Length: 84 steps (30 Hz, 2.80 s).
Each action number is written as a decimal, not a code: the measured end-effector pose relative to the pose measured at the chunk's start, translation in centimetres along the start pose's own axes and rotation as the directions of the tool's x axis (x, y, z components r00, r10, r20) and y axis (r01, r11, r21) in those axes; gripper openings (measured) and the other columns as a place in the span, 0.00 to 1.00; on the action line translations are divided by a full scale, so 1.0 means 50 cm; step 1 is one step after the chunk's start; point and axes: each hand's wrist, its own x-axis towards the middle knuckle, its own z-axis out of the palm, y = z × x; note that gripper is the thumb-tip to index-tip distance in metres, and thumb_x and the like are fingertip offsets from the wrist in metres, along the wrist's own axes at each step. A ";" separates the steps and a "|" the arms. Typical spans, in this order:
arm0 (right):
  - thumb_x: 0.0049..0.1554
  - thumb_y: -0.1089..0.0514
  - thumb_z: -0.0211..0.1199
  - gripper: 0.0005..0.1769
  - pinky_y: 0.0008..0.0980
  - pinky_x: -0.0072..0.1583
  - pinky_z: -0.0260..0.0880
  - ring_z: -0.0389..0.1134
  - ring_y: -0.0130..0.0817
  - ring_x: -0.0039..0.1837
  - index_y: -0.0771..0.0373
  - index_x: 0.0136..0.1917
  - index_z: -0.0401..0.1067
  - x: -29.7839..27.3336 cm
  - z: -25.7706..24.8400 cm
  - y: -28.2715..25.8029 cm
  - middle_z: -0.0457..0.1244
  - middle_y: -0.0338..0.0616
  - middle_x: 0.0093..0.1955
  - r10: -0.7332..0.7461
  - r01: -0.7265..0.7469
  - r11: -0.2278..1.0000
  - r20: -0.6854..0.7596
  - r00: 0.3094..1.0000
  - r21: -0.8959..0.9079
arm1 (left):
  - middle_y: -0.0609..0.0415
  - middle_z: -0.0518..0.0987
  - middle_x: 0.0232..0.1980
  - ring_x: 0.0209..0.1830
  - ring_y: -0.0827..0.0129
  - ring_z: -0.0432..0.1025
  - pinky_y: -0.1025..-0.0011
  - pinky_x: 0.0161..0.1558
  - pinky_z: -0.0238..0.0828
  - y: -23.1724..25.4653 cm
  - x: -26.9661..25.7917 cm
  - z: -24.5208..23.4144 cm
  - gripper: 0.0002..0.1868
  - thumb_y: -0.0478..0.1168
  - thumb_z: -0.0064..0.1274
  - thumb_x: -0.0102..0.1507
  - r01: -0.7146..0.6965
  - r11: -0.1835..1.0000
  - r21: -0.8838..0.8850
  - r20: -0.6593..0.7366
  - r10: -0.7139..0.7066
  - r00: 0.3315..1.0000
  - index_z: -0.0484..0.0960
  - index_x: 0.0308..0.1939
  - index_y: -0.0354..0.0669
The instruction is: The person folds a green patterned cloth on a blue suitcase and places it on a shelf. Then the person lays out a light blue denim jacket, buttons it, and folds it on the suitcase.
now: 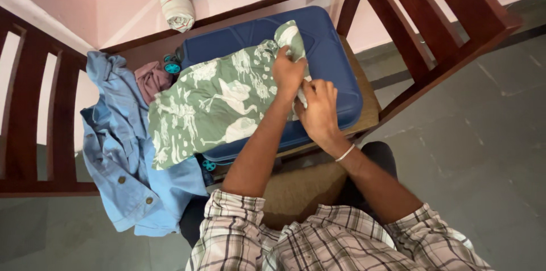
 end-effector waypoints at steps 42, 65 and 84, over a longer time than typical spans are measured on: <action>0.58 0.47 0.59 0.37 0.61 0.75 0.43 0.47 0.62 0.79 0.74 0.72 0.61 -0.169 0.046 -0.071 0.52 0.67 0.76 -0.329 0.365 0.931 0.430 0.840 -0.001 | 0.46 0.46 0.84 0.85 0.52 0.37 0.46 0.78 0.29 -0.098 0.063 -0.050 0.35 0.57 0.33 0.72 -0.278 0.834 0.477 0.296 0.145 0.944 0.58 0.79 0.43; 0.50 0.50 0.72 0.30 0.46 0.56 0.70 0.70 0.56 0.56 0.66 0.62 0.72 -0.014 0.062 0.017 0.67 0.58 0.53 0.361 -0.429 0.830 0.243 0.900 0.356 | 0.38 0.77 0.50 0.47 0.42 0.74 0.52 0.48 0.72 0.052 -0.013 -0.106 0.24 0.53 0.58 0.63 -0.139 0.818 0.558 -0.051 0.201 0.978 0.80 0.48 0.33; 0.59 0.62 0.60 0.18 0.48 0.70 0.59 0.59 0.60 0.71 0.71 0.62 0.70 0.019 0.029 0.009 0.60 0.64 0.69 0.007 -0.048 0.953 0.136 0.991 0.298 | 0.36 0.71 0.68 0.68 0.43 0.64 0.56 0.69 0.60 0.008 -0.020 -0.132 0.42 0.48 0.67 0.57 -0.063 0.920 0.387 0.100 0.026 0.995 0.70 0.71 0.36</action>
